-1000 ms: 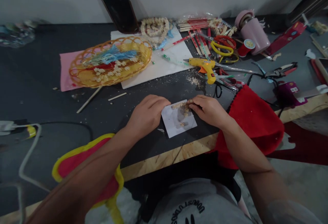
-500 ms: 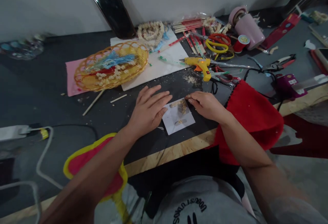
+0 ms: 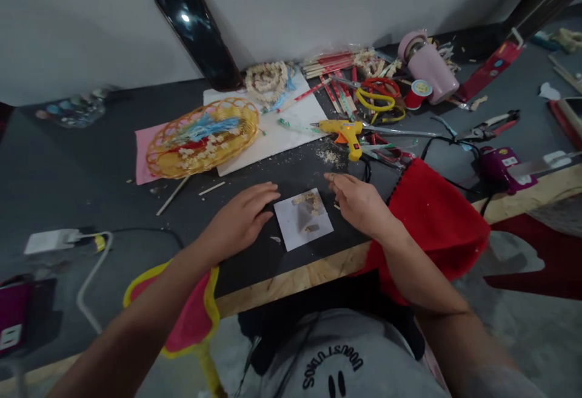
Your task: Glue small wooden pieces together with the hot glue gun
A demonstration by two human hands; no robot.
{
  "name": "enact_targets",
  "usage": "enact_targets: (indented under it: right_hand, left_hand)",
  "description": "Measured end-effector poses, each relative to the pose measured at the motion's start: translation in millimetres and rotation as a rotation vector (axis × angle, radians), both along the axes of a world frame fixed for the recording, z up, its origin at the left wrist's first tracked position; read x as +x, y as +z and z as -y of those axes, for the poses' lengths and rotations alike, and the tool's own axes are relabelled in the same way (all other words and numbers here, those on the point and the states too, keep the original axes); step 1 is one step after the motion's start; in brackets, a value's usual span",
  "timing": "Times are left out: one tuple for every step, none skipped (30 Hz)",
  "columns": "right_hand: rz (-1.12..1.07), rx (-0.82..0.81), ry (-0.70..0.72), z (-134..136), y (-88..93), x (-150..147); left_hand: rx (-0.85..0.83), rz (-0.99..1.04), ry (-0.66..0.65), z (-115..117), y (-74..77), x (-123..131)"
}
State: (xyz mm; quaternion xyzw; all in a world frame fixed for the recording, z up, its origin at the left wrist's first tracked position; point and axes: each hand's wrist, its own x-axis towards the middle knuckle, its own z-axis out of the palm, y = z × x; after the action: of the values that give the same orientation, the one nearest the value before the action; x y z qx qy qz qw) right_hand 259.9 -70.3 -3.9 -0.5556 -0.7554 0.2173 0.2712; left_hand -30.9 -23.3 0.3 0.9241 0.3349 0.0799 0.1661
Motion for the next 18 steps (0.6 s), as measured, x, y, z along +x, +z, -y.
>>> enact_targets:
  right_hand:
    - [0.006, 0.034, -0.005, 4.2, 3.5, 1.2]
    - [0.014, 0.063, 0.000, 9.0, 7.4, 2.4]
    - [0.020, 0.094, 0.011, 14.5, 11.4, 3.6]
    - [0.027, 0.124, 0.025, 20.6, 15.1, 4.6]
    - [0.042, 0.148, 0.043, 27.2, 18.2, 5.4]
    - [0.059, 0.177, 0.064, 34.1, 20.4, 6.1]
    - [0.074, 0.195, 0.076, 41.3, 21.5, 6.6]
    - [0.085, 0.201, 0.084, 48.4, 21.4, 6.8]
    - [0.090, 0.205, 0.090, 55.4, 20.1, 6.7]
    - [0.089, 0.201, 0.084, 61.9, 17.7, 6.1]
    - [0.086, 0.197, 0.083, 67.9, 14.3, 5.1]
    - [0.082, 0.195, 0.081, 73.2, 10.4, 3.4]
    - [0.077, 0.194, 0.075, 77.7, 6.2, 1.3]
    - [0.074, 0.196, 0.070, 81.3, 1.8, -1.3]
    - [0.072, 0.199, 0.058, 84.0, -2.4, -4.1]
    - [0.069, 0.204, 0.042, 85.8, -6.3, -6.9]
    - [0.066, 0.212, 0.022, 86.9, -9.9, -9.4]
    - [0.064, 0.220, 0.005, 87.4, -13.1, -11.5]
  left_hand:
    - [0.006, 0.015, -0.027, 2.2, -0.3, -3.8]
    - [0.019, 0.035, -0.048, 4.1, -1.4, -7.8]
    - [0.026, 0.045, -0.072, 5.7, -3.5, -12.1]
    - [0.039, 0.053, -0.091, 6.8, -6.2, -16.4]
    - [0.050, 0.062, -0.105, 7.2, -9.4, -20.6]
    - [0.055, 0.068, -0.114, 6.8, -12.7, -24.6]
    - [0.061, 0.076, -0.118, 5.8, -15.6, -27.9]
    - [0.073, 0.089, -0.115, 4.0, -17.8, -30.4]
    - [0.086, 0.099, -0.116, 1.7, -18.9, -31.6]
    - [0.107, 0.113, -0.116, -1.0, -18.7, -31.2]
    - [0.126, 0.118, -0.122, -4.0, -17.2, -29.1]
    - [0.122, 0.102, -0.142, -7.1, -14.5, -25.3]
    - [0.137, 0.108, -0.161, -10.2, -11.0, -19.8]
    - [0.152, 0.104, -0.172, -13.3, -7.1, -13.1]
    - [0.174, 0.110, -0.198, -16.2, -3.3, -5.5]
    - [0.197, 0.117, -0.231, -18.9, 0.2, 2.2]
    - [0.216, 0.119, -0.259, -21.5, 3.0, 9.6]
    - [0.231, 0.122, -0.299, -24.1, 5.1, 16.1]
